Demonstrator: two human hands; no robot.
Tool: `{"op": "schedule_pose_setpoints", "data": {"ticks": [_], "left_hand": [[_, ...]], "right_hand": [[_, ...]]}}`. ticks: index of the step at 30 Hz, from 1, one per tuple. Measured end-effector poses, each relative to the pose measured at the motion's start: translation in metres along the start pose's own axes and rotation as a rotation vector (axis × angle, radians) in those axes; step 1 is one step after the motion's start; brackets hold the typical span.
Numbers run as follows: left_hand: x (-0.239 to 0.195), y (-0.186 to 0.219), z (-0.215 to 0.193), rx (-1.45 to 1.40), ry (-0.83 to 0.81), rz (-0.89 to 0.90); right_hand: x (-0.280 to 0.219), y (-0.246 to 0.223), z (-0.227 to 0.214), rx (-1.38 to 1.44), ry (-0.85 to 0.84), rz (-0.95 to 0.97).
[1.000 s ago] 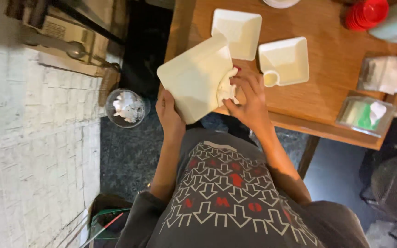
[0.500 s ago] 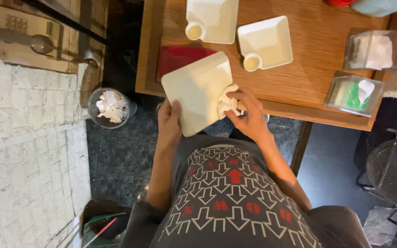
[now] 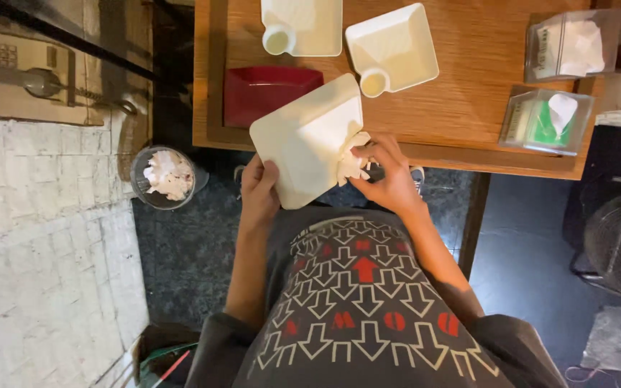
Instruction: The person is wiping down small square plates and trays using a white cloth to clean them.
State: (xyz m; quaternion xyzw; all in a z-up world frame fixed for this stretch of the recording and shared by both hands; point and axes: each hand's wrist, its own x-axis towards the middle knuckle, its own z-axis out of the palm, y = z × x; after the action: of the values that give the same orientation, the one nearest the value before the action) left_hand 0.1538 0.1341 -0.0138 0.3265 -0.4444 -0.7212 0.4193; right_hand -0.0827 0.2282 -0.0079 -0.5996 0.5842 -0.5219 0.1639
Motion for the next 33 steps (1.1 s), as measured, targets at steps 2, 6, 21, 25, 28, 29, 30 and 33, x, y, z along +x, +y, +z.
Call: {"op": "schedule_pose_setpoints", "data": {"ticks": [2, 6, 21, 25, 28, 29, 30, 33], "left_hand": [[-0.006, -0.001, 0.002, 0.011, 0.032, 0.010], [-0.005, 0.005, 0.006, 0.050, 0.095, 0.027], [-0.005, -0.017, 0.029, 0.046, 0.229, -0.049], [-0.002, -0.010, 0.034, 0.007, 0.272, -0.061], [0.002, -0.008, 0.027, 0.003, 0.308, -0.059], [0.001, -0.010, 0.025, 0.022, 0.302, -0.073], [-0.001, -0.012, 0.023, 0.041, 0.296, -0.088], [-0.003, -0.010, 0.030, 0.047, 0.283, -0.101]], "right_hand": [[-0.009, 0.000, 0.000, 0.015, 0.011, -0.007], [-0.014, -0.004, 0.005, 0.005, -0.038, -0.128], [0.001, 0.006, -0.021, -0.269, -0.071, -0.207], [-0.012, 0.011, -0.009, -0.231, 0.009, -0.103], [-0.007, -0.004, -0.005, -0.205, -0.012, -0.125], [-0.006, -0.003, -0.007, -0.219, -0.055, -0.156], [-0.005, -0.002, -0.009, -0.234, -0.098, -0.187], [-0.013, 0.024, -0.005, -0.156, -0.016, -0.020]]}}
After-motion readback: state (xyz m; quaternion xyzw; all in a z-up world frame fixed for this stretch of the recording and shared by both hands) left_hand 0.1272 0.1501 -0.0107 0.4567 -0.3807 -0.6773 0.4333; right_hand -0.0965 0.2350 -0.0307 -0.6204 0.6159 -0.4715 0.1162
